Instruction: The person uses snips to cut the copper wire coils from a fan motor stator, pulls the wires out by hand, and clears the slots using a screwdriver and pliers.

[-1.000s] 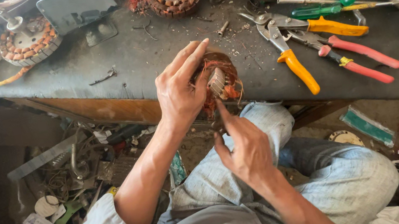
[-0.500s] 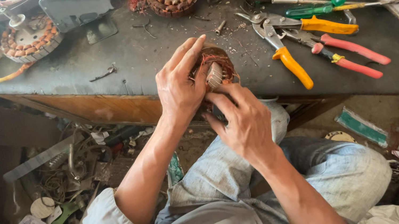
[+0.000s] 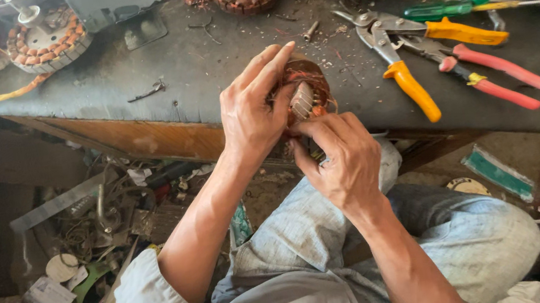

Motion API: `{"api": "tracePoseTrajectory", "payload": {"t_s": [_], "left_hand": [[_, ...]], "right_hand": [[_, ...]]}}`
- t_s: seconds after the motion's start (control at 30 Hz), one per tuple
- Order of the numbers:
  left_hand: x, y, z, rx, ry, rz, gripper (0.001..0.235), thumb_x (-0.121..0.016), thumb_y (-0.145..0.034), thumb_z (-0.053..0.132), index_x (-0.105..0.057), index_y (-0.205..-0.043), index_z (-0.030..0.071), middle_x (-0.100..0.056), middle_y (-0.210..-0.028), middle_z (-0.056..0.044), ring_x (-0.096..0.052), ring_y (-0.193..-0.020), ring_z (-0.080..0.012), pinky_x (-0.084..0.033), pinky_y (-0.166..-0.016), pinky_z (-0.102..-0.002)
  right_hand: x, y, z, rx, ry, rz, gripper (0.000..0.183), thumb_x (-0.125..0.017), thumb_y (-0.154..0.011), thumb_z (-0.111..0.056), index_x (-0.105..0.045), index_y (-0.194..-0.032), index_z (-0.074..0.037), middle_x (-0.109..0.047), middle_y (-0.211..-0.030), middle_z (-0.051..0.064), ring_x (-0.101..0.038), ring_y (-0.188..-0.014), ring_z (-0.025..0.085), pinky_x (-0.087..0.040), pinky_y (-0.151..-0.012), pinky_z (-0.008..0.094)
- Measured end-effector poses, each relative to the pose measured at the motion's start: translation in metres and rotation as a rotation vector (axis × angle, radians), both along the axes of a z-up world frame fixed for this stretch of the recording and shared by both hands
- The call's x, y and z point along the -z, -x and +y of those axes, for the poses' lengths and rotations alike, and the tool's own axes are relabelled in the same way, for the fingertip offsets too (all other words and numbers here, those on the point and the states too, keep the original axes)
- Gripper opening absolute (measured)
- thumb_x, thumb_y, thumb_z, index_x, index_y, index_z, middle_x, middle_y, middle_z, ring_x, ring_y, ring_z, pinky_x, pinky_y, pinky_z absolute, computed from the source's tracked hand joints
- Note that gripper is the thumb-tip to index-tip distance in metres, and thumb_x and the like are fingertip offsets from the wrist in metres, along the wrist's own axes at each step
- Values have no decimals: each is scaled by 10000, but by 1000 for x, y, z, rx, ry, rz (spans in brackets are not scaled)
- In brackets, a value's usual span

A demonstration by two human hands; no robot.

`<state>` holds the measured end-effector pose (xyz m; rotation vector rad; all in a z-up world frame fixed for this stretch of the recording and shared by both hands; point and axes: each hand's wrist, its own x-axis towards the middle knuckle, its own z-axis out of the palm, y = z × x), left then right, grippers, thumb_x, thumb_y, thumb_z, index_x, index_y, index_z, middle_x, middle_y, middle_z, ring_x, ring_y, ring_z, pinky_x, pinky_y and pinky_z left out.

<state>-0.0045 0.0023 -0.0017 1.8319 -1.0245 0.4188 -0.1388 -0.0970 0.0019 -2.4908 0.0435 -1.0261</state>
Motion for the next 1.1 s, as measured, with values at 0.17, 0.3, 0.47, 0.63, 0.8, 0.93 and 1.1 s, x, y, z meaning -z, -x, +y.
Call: {"api": "tracePoseTrajectory", "payload": {"t_s": [0.17,0.3,0.47,0.63,0.8,0.93,1.1], "left_hand": [[2,-2,-1,11,18,-1,526,-748,-886,43,-639,-1390,140,-678,-1347,-123,-715,-1160,-332,-596,-982,-375],[4,-2,0,9,16,-5,537,-756,-872,39,-644,-1385,148,-670,-1356,-136,-713,-1163,-334,-595,-981,-377],[7,-3,0,23,5,-9,541,-761,-885,59,-629,-1403,146,-664,-1369,-128,-708,-1177,-329,-591,-988,-380],[5,-1,-1,15,12,-3,519,-767,-892,82,-638,-1392,136,-667,-1367,-127,-705,-1169,-330,-590,-975,-379],[5,2,1,9,49,-22,495,-767,-902,99,-643,-1380,125,-673,-1347,-121,-708,-1167,-328,-588,-975,-381],[3,1,0,1,56,-63,489,-771,-896,113,-647,-1369,118,-671,-1340,-121,-706,-1155,-330,-585,-979,-388],[3,4,0,-4,49,-70,502,-764,-883,119,-640,-1369,114,-675,-1335,-113,-709,-1127,-327,-582,-950,-390]], "right_hand": [[11,1,-1,19,23,-52,259,-844,-776,-49,-746,-1011,-94,-722,-1019,34,-655,-911,252,-550,-812,364],[25,4,-3,20,29,-99,280,-856,-783,-26,-754,-1028,-115,-729,-1057,3,-664,-934,238,-560,-840,357],[48,-2,-14,24,8,-178,299,-863,-749,-26,-753,-1002,-143,-732,-1056,-18,-651,-926,249,-557,-831,360],[45,-1,-15,0,-13,-178,293,-862,-759,-18,-754,-1006,-133,-732,-1057,-17,-655,-938,248,-554,-845,370],[32,5,-2,22,35,-158,249,-864,-792,-36,-749,-999,-112,-718,-1064,-4,-663,-956,248,-559,-851,365],[27,10,7,44,51,-146,231,-857,-798,-39,-748,-990,-108,-717,-1065,-3,-667,-959,243,-560,-838,360],[30,23,7,55,-4,-138,214,-803,-836,-38,-749,-1032,-105,-713,-1125,23,-664,-1012,250,-547,-904,378]]}}
